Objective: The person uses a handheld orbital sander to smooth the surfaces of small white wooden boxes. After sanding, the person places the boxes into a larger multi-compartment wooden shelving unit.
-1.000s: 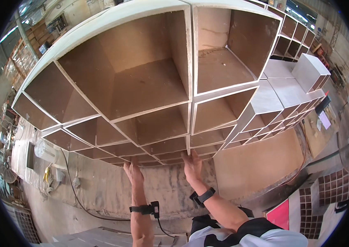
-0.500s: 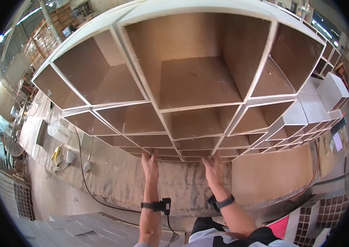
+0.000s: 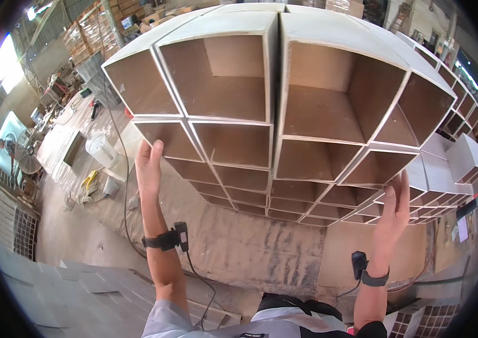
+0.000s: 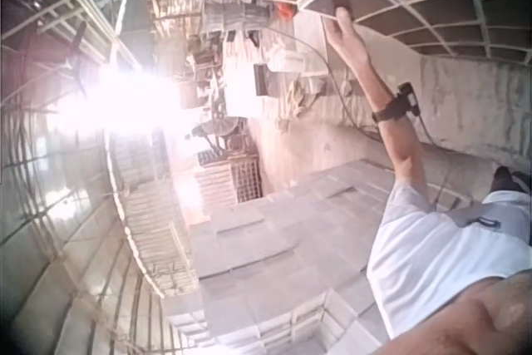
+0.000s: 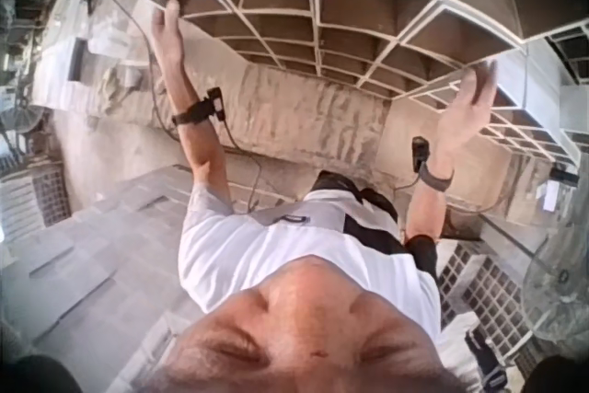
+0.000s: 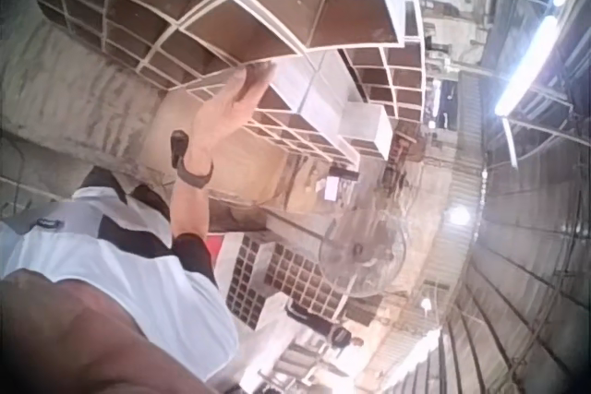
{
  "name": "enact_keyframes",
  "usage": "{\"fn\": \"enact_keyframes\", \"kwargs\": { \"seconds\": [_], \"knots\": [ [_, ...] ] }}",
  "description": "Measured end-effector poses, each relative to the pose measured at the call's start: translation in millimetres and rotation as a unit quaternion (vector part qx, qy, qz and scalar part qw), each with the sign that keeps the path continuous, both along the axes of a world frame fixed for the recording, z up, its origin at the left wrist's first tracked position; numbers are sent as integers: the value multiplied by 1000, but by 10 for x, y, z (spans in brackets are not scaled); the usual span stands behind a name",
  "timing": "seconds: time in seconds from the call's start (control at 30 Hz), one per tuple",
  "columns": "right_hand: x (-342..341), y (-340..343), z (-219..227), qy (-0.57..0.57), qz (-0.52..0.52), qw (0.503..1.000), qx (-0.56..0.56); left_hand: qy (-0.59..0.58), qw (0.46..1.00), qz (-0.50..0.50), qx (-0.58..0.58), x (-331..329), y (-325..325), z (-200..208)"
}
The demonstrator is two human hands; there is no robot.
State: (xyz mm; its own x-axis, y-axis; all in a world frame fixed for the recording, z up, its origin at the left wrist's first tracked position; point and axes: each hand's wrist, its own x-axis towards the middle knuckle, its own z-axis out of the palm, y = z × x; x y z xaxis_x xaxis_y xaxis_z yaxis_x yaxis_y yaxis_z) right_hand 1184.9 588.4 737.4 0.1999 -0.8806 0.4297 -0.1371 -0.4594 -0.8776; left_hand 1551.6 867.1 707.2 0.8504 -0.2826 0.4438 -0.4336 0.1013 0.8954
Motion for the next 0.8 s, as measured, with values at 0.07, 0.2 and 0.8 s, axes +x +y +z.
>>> {"fn": "enact_keyframes", "kwargs": {
  "seconds": [0.07,0.2,0.8],
  "knots": [
    [46,53,75,5,22,999,23,-7,1000,-1,14,-48,-24,-50],
    [57,69,65,11,38,999,32,27,1000,5,-6,-75,-105,-12],
    [86,-22,-175,-4,19,999,30,-349,911,-27,219,-1370,-1112,367]
  ]
}}
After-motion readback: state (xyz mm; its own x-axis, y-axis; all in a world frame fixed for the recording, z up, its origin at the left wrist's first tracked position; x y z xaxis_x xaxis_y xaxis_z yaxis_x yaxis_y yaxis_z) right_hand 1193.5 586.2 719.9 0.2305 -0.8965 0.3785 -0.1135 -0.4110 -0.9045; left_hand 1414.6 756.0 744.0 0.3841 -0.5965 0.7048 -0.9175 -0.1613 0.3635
